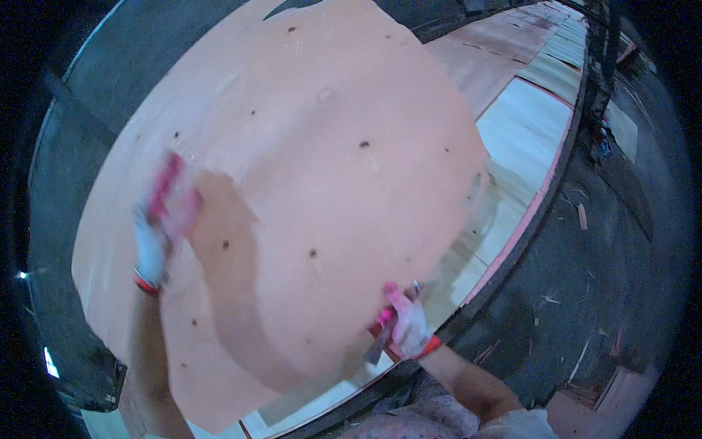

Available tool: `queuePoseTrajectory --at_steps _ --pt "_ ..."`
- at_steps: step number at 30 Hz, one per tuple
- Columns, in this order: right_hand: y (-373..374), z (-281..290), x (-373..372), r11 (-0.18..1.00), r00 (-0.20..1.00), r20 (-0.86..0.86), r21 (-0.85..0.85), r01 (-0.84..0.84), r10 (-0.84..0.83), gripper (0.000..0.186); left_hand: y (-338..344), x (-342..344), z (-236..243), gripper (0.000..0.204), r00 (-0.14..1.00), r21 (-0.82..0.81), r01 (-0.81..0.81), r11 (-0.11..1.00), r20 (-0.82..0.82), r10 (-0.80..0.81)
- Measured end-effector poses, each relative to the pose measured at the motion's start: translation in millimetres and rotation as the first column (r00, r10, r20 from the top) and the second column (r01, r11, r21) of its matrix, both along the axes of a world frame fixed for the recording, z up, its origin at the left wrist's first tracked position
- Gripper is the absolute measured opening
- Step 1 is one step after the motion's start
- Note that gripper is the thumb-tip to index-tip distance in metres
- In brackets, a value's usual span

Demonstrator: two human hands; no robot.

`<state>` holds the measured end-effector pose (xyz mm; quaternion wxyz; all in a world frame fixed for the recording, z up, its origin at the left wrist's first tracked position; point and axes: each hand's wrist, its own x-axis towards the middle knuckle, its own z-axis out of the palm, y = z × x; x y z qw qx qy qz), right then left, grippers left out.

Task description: The person places wooden veneer sheets onto a long work surface, tears and positions veneer strips, and aligns additional veneer sheets across the table.

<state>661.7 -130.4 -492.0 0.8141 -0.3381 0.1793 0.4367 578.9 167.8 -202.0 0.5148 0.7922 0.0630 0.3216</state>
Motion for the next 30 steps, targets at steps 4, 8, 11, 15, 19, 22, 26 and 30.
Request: queuePoseTrajectory --at_steps 4,8,11,15,19,22,26,30 --pt "96 -28 101 0.998 0.975 0.218 0.03 -0.047 0.039 0.025 -24 -26 -110 0.026 0.635 -0.247 -0.258 0.934 -0.772 -0.028" --pt "184 -48 156 0.998 0.986 0.166 0.055 -0.028 0.018 0.024 16 -135 -303 0.047 0.589 -0.963 -0.269 0.027 -0.187 -0.786" --pt "236 -76 164 0.999 0.995 0.094 -0.048 -0.024 0.029 0.024 48 -198 -445 0.038 0.942 -0.941 -0.333 0.056 -0.334 -0.019" --pt "266 -176 196 0.972 0.969 0.076 -0.012 -0.233 0.234 0.036 97 -159 -481 0.027 0.966 -0.986 -0.132 -0.102 -0.151 0.208" --pt "282 -207 206 0.858 0.941 -0.067 -0.394 -0.33 0.332 0.051 119 -108 -470 0.028 0.749 -0.96 -0.16 -0.229 -0.269 0.605" --pt "273 -238 198 0.84 0.951 -0.08 -0.451 -0.303 0.3 0.052 133 -103 -465 0.036 0.745 -0.88 -0.366 -0.302 -0.471 0.472" --pt "270 -264 197 0.87 0.939 0.028 -0.388 -0.305 0.342 0.043 156 -155 -549 0.036 0.759 -0.878 -0.428 -0.214 -0.477 0.443" --pt "271 -250 184 0.918 0.943 0.119 -0.296 -0.265 0.311 0.036 151 -173 -579 0.033 0.758 -0.883 -0.469 0.027 -0.386 0.526"
